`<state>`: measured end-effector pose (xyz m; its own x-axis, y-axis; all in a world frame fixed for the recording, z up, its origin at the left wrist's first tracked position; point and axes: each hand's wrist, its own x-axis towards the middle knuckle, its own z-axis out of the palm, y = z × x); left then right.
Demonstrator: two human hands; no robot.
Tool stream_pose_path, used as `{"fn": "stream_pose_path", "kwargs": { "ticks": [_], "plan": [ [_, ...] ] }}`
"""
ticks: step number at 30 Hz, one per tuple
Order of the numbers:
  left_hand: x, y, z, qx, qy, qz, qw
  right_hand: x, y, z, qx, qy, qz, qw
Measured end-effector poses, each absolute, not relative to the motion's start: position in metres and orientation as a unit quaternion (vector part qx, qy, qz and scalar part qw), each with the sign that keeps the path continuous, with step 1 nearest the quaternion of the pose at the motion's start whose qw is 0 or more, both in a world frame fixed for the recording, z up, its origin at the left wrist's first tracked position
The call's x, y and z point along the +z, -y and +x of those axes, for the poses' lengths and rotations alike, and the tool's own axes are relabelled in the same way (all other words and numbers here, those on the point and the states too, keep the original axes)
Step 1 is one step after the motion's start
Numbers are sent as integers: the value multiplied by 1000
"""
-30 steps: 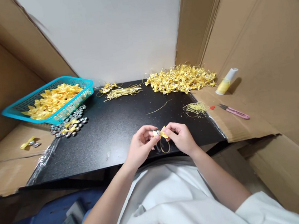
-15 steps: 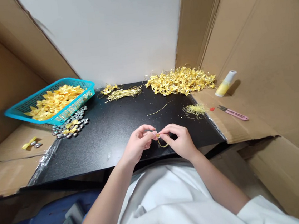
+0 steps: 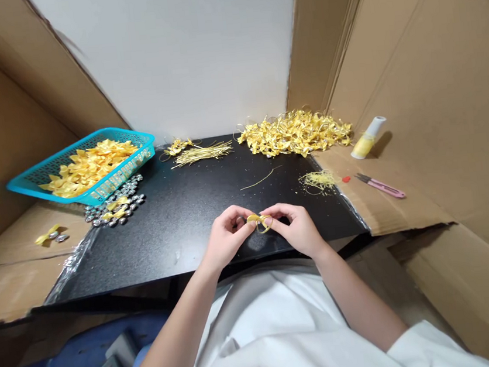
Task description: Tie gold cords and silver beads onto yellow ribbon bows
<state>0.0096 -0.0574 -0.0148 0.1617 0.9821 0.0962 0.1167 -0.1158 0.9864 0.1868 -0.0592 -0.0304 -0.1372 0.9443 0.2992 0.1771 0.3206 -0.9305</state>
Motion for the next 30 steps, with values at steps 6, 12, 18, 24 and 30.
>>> {"fn": "stream_pose_path", "kwargs": {
  "ticks": [6,12,18,24,30],
  "plan": [
    [-16,60,10,424,-471,645,428,-29,60,187,364,666,-431,488],
    [-15,60,13,422,-477,638,433,-30,61,186,344,678,-422,494],
    [-18,59,17,440,-482,636,411,-37,60,183,365,637,-415,538],
    [-17,65,17,487,-478,666,303,-39,57,185,362,629,-434,534],
    [-17,68,17,469,-469,700,266,-36,59,185,366,652,-421,513]
  ]
}}
